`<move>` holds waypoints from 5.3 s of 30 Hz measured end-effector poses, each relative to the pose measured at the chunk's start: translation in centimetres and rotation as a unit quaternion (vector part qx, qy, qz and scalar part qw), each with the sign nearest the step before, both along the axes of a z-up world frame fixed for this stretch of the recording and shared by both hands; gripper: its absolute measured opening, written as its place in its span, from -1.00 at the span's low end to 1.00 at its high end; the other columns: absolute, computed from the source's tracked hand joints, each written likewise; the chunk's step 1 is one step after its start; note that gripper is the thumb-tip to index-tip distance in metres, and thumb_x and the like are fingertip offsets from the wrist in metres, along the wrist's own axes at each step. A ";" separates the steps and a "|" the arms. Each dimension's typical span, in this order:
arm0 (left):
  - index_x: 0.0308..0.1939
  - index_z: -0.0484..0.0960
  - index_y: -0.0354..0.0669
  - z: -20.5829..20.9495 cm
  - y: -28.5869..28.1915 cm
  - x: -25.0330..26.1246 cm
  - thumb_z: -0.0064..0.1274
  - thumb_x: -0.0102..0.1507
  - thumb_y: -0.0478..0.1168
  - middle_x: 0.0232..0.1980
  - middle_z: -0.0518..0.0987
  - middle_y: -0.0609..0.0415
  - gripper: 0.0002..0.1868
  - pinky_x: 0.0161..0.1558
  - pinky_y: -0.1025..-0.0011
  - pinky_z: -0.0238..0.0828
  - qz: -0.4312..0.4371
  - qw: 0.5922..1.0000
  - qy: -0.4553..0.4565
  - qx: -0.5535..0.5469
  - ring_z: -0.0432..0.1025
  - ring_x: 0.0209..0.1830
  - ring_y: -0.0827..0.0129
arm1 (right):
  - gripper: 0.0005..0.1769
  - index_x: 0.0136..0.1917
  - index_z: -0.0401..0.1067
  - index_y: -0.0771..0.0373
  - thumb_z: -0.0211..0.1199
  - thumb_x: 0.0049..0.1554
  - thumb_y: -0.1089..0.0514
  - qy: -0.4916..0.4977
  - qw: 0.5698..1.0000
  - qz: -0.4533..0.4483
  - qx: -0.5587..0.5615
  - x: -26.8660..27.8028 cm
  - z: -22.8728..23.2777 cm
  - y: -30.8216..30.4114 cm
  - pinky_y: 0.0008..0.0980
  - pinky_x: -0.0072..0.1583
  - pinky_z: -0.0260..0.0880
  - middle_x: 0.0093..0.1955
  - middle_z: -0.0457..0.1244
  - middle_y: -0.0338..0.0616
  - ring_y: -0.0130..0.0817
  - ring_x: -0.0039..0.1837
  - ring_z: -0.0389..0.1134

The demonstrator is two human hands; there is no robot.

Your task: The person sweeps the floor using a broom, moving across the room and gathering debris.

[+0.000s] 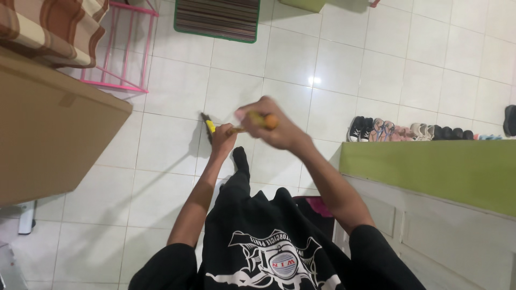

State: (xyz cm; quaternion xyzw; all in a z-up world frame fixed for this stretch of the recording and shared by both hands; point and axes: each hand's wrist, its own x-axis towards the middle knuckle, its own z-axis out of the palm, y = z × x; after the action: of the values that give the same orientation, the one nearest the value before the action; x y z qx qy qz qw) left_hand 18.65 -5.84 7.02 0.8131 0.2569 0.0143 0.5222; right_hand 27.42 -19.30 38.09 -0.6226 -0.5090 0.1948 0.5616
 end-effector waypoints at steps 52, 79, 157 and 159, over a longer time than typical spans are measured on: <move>-0.35 0.63 -0.22 -9.1 -14.3 25.6 0.03 0.23 -0.26 -0.35 0.62 -0.21 -0.87 -0.26 0.10 0.46 0.203 0.977 -0.026 0.057 0.54 -0.28 -0.13 | -0.42 -0.48 0.05 0.21 -0.01 0.37 0.07 0.120 0.975 0.083 -0.167 27.3 -1.6 -8.8 -0.39 -0.31 -0.05 -0.53 -0.07 -0.37 -0.51 -0.42 -0.13; -0.02 0.46 -0.20 -4.3 -23.7 26.1 -0.03 0.40 -0.10 -0.24 0.62 -0.24 -0.76 -0.15 -0.03 0.43 0.016 0.995 0.057 0.083 0.52 -0.15 -0.20 | -0.42 -0.46 -0.03 0.13 0.01 0.39 0.16 0.264 0.947 0.138 -0.123 34.2 -0.7 -17.9 -0.47 -0.32 -0.11 -0.50 -0.12 -0.44 -0.56 -0.42 -0.17; -0.08 0.48 -0.18 -5.0 -29.8 35.4 0.05 0.36 -0.02 -0.28 0.61 -0.23 -0.71 -0.16 0.00 0.43 -0.054 0.982 0.094 0.154 0.51 -0.21 -0.17 | -0.52 -0.40 0.20 0.23 0.07 0.37 0.15 0.236 0.967 -0.089 -0.021 40.0 -5.6 -27.6 -0.45 -0.32 0.09 -0.45 0.06 -0.34 -0.55 -0.39 0.05; -0.08 0.48 -0.18 -5.4 -29.9 37.3 0.09 0.33 -0.04 -0.28 0.61 -0.23 -0.70 -0.16 0.00 0.42 -0.042 0.987 0.056 0.145 0.50 -0.18 -0.18 | -0.45 -0.44 0.10 0.22 0.07 0.38 0.14 0.150 0.984 -0.091 -0.040 41.1 -5.5 -27.7 -0.47 -0.32 0.14 -0.51 0.02 -0.36 -0.58 -0.42 0.05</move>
State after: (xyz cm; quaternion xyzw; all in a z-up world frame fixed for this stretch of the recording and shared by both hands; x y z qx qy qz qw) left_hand 55.91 -35.75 1.64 0.8898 0.2464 -0.0162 0.3837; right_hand 68.47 -47.03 32.57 -0.6523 -0.3518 0.2539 0.6215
